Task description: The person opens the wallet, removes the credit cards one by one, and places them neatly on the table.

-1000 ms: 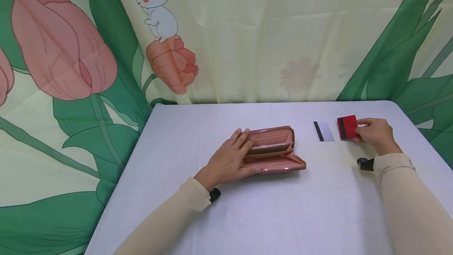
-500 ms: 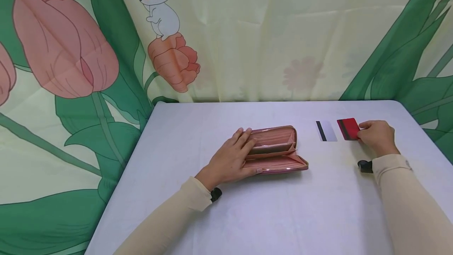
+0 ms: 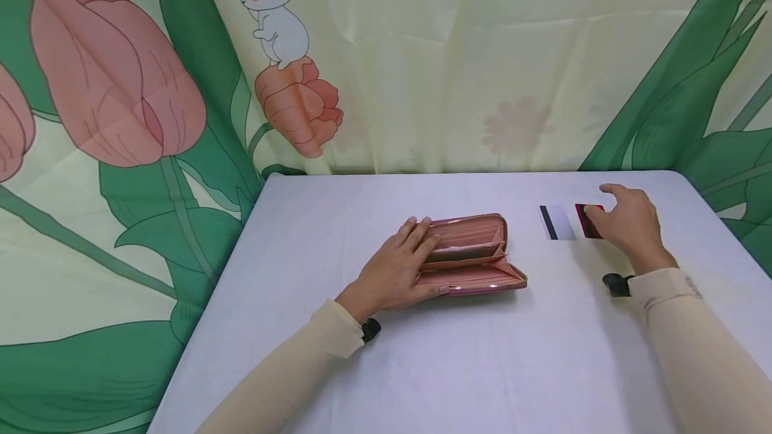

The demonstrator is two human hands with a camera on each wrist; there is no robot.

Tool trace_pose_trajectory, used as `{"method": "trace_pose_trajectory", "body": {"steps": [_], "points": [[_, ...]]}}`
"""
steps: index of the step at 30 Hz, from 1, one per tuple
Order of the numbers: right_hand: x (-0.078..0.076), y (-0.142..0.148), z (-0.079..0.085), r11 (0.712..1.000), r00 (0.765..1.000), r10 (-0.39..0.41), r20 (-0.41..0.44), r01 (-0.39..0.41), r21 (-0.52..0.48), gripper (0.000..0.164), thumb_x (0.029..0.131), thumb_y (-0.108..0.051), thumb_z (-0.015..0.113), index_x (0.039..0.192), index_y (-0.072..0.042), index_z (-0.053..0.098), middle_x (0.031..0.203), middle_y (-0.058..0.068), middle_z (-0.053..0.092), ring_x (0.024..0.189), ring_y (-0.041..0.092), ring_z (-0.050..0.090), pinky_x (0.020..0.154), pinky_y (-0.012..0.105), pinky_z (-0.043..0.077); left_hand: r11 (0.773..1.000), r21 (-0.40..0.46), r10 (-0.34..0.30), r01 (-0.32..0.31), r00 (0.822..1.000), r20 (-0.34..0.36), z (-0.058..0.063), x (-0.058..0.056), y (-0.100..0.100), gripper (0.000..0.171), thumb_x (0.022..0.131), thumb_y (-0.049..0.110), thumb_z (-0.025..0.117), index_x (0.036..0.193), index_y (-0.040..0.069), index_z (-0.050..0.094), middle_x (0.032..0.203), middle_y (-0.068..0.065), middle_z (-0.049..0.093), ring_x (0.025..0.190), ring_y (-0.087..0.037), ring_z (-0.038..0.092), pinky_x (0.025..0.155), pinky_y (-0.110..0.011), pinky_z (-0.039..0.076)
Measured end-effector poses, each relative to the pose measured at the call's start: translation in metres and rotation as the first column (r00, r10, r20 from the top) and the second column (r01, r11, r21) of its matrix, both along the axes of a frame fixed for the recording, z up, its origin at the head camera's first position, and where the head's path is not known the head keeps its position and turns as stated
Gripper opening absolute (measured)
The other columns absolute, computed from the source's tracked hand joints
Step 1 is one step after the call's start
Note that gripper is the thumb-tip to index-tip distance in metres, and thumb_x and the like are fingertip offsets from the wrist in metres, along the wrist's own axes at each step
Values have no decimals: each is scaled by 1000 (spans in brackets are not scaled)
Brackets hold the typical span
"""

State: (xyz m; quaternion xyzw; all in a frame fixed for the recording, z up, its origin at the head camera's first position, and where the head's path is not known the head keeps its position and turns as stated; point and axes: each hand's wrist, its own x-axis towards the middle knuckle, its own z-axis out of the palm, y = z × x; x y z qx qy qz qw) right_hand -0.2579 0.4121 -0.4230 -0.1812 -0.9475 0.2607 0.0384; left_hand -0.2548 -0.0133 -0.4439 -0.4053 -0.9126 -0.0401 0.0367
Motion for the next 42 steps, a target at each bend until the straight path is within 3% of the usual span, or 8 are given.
{"method": "trace_pose_trajectory", "body": {"steps": [7, 12, 17, 25, 31, 34, 39, 42], "points": [[3, -35, 18, 993, 982, 117, -145, -113, 36, 63, 103, -28, 56, 155, 4, 41, 156, 38, 33, 145, 58, 27, 109, 77, 29, 1000, 1, 1, -1, 1000, 10, 1, 0, 0, 96, 95, 74, 53, 165, 13, 30, 174, -11, 17, 161, -32, 14, 126, -42, 27], [9, -63, 29, 979, 944, 204, -258, -190, 78, 57, 101, -22, 63, 148, 6, 48, 152, 37, 39, 139, 57, 36, 106, 76, 34, 1000, -2, 6, -6, 1000, 21, 1, 1, 0, 100, 95, 74, 53, 167, 11, 23, 174, -10, 15, 161, -31, 12, 126, -42, 27], [15, -90, 36, 949, 876, 314, -367, -284, 134, 54, 95, -14, 71, 141, 8, 55, 144, 34, 48, 135, 53, 43, 104, 73, 37, 1000, 2, 2, -2, 1000, 24, 1, 1, 0, 101, 95, 74, 54, 167, 10, 22, 174, -11, 15, 161, -33, 14, 126, -43, 27], [27, -128, 37, 889, 787, 458, -413, -408, 209, 50, 90, -10, 77, 136, 4, 62, 138, 31, 55, 127, 49, 52, 96, 70, 48, 1000, 8, 7, -8, 1000, 30, 1, 1, 0, 103, 96, 74, 54, 168, 10, 18, 174, -10, 15, 161, -32, 12, 127, -42, 24], [33, -150, 32, 814, 672, 580, -460, -491, 310, 37, 85, -1, 80, 121, 1, 70, 118, 20, 68, 107, 37, 65, 81, 55, 58, 1000, 8, 9, -9, 1000, 18, 1, 2, 0, 103, 95, 74, 53, 168, 10, 18, 174, -9, 17, 161, -30, 12, 127, -41, 25], [36, -159, 28, 769, 620, 639, -454, -528, 361, 32, 82, 1, 81, 114, 0, 72, 105, 15, 71, 88, 29, 67, 70, 46, 58, 1000, 8, 7, -7, 1000, 17, 0, 2, -1, 103, 95, 74, 53, 168, 10, 18, 174, -9, 16, 161, -30, 11, 127, -41, 24], [37, -169, 20, 689, 553, 724, -412, -590, 421, 23, 82, 0, 84, 102, -4, 73, 89, 7, 72, 72, 18, 63, 64, 38, 58, 1000, 13, 6, -6, 1000, 6, 0, 2, -1, 102, 96, 74, 52, 168, 10, 19, 174, -9, 16, 161, -30, 12, 127, -41, 25], [37, -172, 16, 652, 529, 758, -381, -609, 452, 20, 81, 1, 84, 88, -9, 69, 78, 1, 67, 66, 15, 59, 60, 37, 56, 1000, 18, 6, -6, 1000, -3, -1, 2, -1, 102, 96, 75, 51, 167, 10, 20, 174, -9, 17, 161, -31, 13, 127, -40, 25]]}}
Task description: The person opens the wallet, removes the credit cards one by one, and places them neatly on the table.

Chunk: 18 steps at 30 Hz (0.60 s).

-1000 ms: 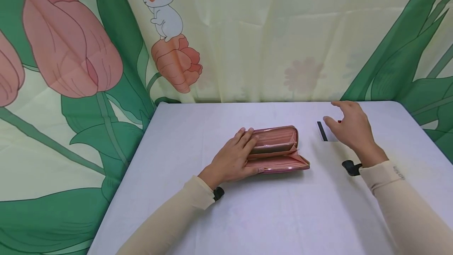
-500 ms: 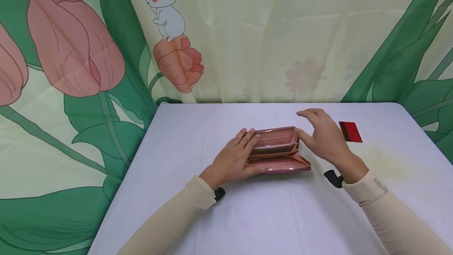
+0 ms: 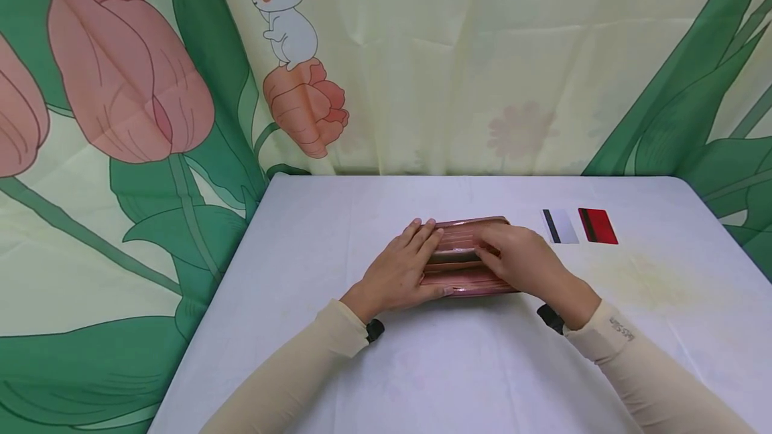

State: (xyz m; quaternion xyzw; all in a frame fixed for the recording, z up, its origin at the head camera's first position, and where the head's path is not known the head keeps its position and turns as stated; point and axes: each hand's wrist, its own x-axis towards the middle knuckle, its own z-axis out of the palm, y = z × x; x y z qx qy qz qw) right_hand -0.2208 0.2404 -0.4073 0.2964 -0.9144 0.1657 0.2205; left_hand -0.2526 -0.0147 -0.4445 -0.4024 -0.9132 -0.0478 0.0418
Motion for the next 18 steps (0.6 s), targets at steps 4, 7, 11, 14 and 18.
{"method": "trace_pose_trajectory", "body": {"steps": [4, 7, 11, 14, 18], "points": [[3, -2, -3, 998, 998, -5, 58, 1, 61, 23, 80, 1, 85, 78, -13, 67, 71, -4, 64, 61, 11, 55, 58, 35, 55, 1000, 9, -2, 2, 1000, -3, 0, 1, 0, 103, 95, 77, 51, 167, 10, 21, 174, -9, 18, 161, -31, 15, 127, -40, 25], [4, -4, -2, 993, 994, -9, 112, -5, 116, 19, 81, -1, 85, 79, -14, 71, 72, -5, 67, 62, 9, 56, 59, 33, 56, 1000, 9, -1, 1, 1000, -4, 0, 1, 1, 103, 95, 77, 50, 167, 10, 21, 174, -9, 18, 161, -31, 15, 127, -40, 25], [4, -9, 0, 979, 990, -4, 141, -25, 201, 21, 83, -2, 82, 74, -16, 69, 65, -8, 60, 58, 8, 48, 55, 32, 51, 1000, 0, -1, 1, 1000, -6, 0, 0, 0, 103, 95, 77, 50, 167, 10, 20, 174, -9, 18, 161, -32, 16, 126, -40, 26], [3, -13, 0, 967, 984, -14, 175, -32, 252, 27, 83, 1, 79, 69, -18, 65, 59, -9, 52, 55, 9, 42, 51, 31, 45, 1000, -4, -1, 1, 1000, 2, 0, 0, 0, 103, 95, 76, 51, 168, 11, 19, 174, -9, 17, 161, -31, 14, 126, -41, 26], [1, -18, -1, 953, 972, -39, 231, -33, 300, 29, 82, 4, 75, 66, -18, 65, 57, -9, 52, 54, 10, 42, 51, 31, 45, 1000, -4, 0, 0, 1000, 8, 0, 0, 0, 102, 96, 73, 54, 168, 11, 19, 174, -9, 17, 161, -30, 13, 126, -42, 26]]}}
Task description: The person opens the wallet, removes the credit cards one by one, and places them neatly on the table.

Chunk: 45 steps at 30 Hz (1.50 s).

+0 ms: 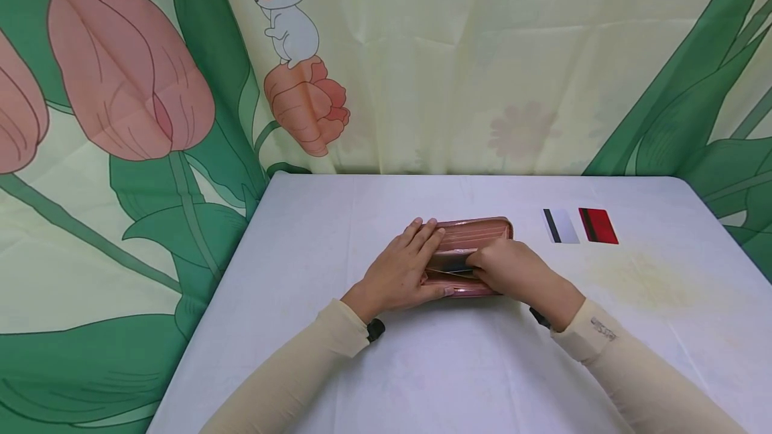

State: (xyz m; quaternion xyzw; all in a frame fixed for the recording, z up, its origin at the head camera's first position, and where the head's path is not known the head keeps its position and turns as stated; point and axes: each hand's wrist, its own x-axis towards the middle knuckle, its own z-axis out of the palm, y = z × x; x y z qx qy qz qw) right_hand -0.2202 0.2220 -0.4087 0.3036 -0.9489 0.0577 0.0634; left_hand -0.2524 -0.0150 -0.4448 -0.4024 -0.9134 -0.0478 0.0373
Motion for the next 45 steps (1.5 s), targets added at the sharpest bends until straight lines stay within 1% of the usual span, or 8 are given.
{"method": "trace_pose_trajectory", "body": {"steps": [14, 20, 26, 30, 34, 37, 42, 45], "points": [[6, 4, -6, 997, 994, -21, -107, 28, 68, 19, 85, 2, 78, 78, -14, 72, 64, -4, 62, 55, 11, 54, 50, 35, 52, 1000, 9, -9, 9, 1000, 2, -1, 2, 7, 104, 94, 77, 52, 168, 12, 19, 175, -8, 16, 162, -29, 10, 126, -41, 26], [14, 18, 10, 994, 984, -1, -176, -18, -103, 15, 84, 0, 82, 92, -11, 77, 73, -2, 69, 60, 13, 59, 59, 36, 59, 1000, 6, -10, 10, 1000, 17, -2, 2, 8, 103, 95, 75, 54, 168, 12, 17, 175, -8, 16, 162, -28, 10, 126, -42, 27], [18, 43, 25, 937, 943, 0, -333, -116, -328, 35, 72, 10, 87, 102, -6, 79, 88, 3, 77, 69, 15, 70, 61, 37, 59, 1000, 7, -6, 6, 1000, 31, -2, 2, 7, 105, 94, 75, 54, 168, 11, 17, 175, -8, 15, 161, -30, 11, 126, -43, 27], [17, 64, 31, 900, 924, -106, -368, -68, -431, 35, 72, 14, 83, 103, -1, 78, 89, 8, 78, 68, 18, 71, 59, 26, 56, 1000, 17, -1, 0, 999, 38, -1, 2, 6, 104, 93, 74, 56, 168, 12, 18, 175, -8, 16, 161, -29, 12, 126, -43, 28], [18, 85, 31, 837, 916, -291, -274, 105, -538, 29, 82, 13, 77, 109, 4, 76, 89, 16, 78, 70, 28, 73, 68, 2, 45, 1000, 17, -1, 0, 1000, 30, 0, 2, 3, 104, 94, 74, 56, 168, 11, 19, 174, -9, 17, 161, -30, 12, 126, -43, 28], [19, 101, 27, 750, 894, -431, -120, 281, -599, 28, 91, 7, 72, 119, 7, 72, 93, 24, 76, 77, 37, 72, 69, -4, 36, 1000, 24, -4, 3, 1000, 25, 0, 2, 2, 104, 94, 74, 55, 168, 10, 18, 174, -10, 17, 161, -31, 13, 126, -44, 27], [18, 129, 15, 596, 814, -547, 194, 541, -593, 36, 102, -5, 60, 136, 9, 60, 108, 32, 70, 95, 46, 70, 63, 0, 43, 1000, 31, -8, 7, 1000, 28, 0, 1, 1, 104, 95, 74, 54, 168, 9, 18, 174, -10, 17, 161, -32, 13, 126, -44, 27], [17, 143, 5, 550, 759, -554, 342, 642, -533, 41, 104, -7, 56, 141, 10, 54, 112, 31, 67, 99, 46, 68, 61, 9, 52, 1000, 29, -13, 12, 999, 29, 0, 1, 1, 103, 95, 73, 55, 167, 9, 18, 174, -11, 17, 161, -33, 14, 125, -45, 28]]}}
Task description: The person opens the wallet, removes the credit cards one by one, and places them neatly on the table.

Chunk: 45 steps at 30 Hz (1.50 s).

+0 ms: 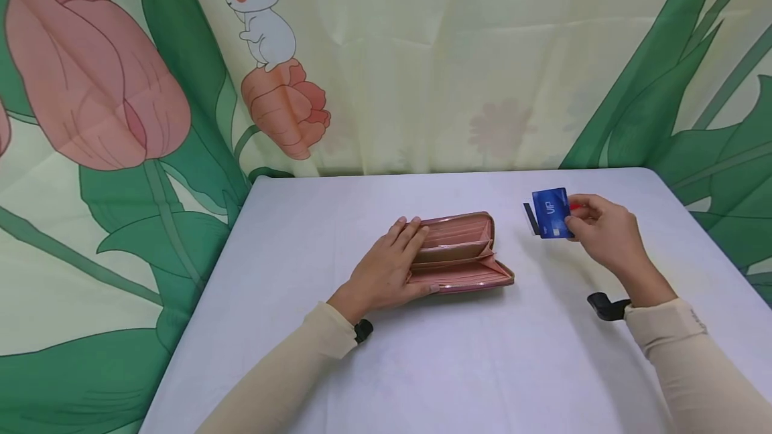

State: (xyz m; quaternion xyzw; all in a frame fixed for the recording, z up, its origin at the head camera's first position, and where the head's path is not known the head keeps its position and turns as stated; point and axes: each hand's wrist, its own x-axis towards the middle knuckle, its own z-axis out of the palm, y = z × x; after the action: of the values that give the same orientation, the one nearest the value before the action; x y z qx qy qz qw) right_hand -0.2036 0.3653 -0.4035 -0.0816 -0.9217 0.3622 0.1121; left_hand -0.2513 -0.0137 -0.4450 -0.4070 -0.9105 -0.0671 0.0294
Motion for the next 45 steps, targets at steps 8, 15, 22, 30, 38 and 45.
{"method": "trace_pose_trajectory", "body": {"steps": [8, 15, 22, 30, 38, 45], "points": [[0, 27, -29, 990, 948, 36, 318, 9, -140, 49, 103, -12, 53, 145, 13, 47, 125, 34, 58, 103, 36, 61, 71, 27, 62, 1000, -5, 1, -1, 1000, -6, -1, 0, -1, 104, 95, 74, 54, 167, 8, 19, 174, -12, 18, 161, -33, 14, 126, -44, 27], [-1, 36, -46, 972, 895, 42, 445, 67, -226, 52, 103, -10, 56, 146, 15, 45, 132, 39, 51, 88, 25, 63, 69, 28, 61, 1000, -9, 4, -4, 1000, -9, -1, 1, -2, 104, 95, 74, 54, 167, 9, 19, 174, -11, 17, 161, -32, 13, 126, -44, 27], [-1, 35, -54, 995, 902, -7, 432, 49, -85, 48, 100, -10, 60, 139, 16, 52, 111, 32, 62, 74, 21, 64, 61, 26, 57, 1000, -5, 2, -3, 1000, -19, -2, 0, -2, 104, 95, 74, 54, 167, 8, 19, 174, -11, 18, 161, -32, 14, 126, -44, 27], [-2, 28, -49, 995, 915, -66, 399, 31, 92, 42, 97, -8, 62, 130, 18, 58, 102, 32, 67, 76, 29, 64, 62, 32, 53, 1000, -13, -2, 2, 1000, -17, 0, 1, -1, 104, 95, 74, 54, 167, 8, 19, 174, -11, 18, 160, -33, 15, 126, -44, 27], [1, 16, -41, 969, 937, -133, 323, 54, 241, 43, 100, -15, 59, 133, 11, 57, 122, 38, 57, 110, 54, 52, 85, 61, 52, 1000, -17, -4, 4, 1000, -14, 0, 1, -1, 104, 95, 73, 55, 168, 8, 18, 174, -11, 16, 161, -32, 12, 126, -43, 26], [2, -11, -22, 964, 991, -46, 126, 11, 266, 43, 100, -17, 61, 134, 9, 59, 126, 36, 58, 112, 54, 53, 91, 68, 50, 1000, -24, -2, 1, 999, -37, -1, 0, 0, 104, 95, 73, 55, 167, 8, 19, 174, -11, 18, 161, -32, 15, 126, -43, 27]]}}
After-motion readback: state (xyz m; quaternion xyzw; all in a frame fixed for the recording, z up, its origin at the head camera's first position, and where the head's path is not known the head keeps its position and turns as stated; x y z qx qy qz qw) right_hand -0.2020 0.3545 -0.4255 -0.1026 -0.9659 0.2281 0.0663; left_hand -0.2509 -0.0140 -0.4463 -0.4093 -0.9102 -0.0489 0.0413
